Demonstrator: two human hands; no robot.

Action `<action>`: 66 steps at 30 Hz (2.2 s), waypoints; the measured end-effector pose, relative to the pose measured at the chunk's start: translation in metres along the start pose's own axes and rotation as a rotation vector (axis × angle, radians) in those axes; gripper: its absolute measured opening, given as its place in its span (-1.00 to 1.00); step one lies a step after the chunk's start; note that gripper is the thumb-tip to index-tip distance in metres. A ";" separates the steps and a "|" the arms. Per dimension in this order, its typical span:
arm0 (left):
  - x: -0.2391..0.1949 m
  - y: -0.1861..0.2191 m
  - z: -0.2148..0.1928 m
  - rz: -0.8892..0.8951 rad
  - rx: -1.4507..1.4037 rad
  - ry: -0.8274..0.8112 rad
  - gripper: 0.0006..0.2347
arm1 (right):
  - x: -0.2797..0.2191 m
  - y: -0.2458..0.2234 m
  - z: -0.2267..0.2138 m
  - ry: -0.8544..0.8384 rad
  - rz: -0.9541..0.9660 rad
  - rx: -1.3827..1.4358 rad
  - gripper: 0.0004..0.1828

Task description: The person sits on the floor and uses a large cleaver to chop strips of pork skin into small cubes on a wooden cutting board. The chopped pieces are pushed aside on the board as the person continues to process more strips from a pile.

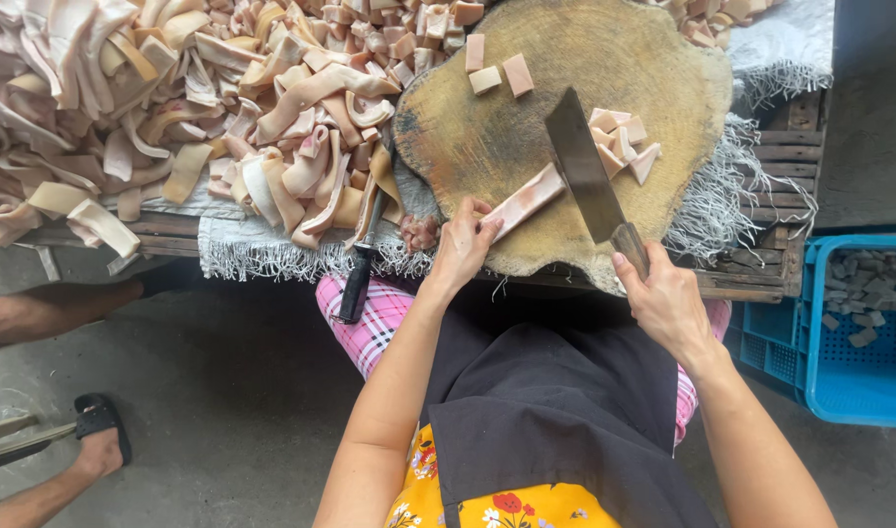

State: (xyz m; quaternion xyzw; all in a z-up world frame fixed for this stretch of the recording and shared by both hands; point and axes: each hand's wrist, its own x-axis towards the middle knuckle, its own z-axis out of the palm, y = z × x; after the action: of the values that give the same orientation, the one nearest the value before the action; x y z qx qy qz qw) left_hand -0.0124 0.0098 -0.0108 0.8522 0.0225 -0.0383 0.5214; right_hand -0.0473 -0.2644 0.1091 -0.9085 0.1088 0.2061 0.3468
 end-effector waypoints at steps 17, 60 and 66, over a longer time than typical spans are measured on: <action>-0.011 0.002 -0.030 -0.044 0.108 0.066 -0.81 | 0.028 0.003 0.044 0.000 -0.233 -0.122 -0.56; 0.004 0.010 0.020 -0.059 -0.059 0.081 -0.77 | -0.012 -0.039 0.004 0.137 -0.302 0.084 -0.60; 0.003 0.010 0.011 -0.140 -0.088 0.118 -0.78 | -0.012 -0.030 0.046 0.137 -0.432 0.060 -0.53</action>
State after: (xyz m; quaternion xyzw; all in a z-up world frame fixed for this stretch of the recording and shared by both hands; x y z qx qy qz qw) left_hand -0.0095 -0.0047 -0.0075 0.8256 0.1144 -0.0236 0.5521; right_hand -0.0614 -0.2106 0.1011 -0.9119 -0.0587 0.0617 0.4014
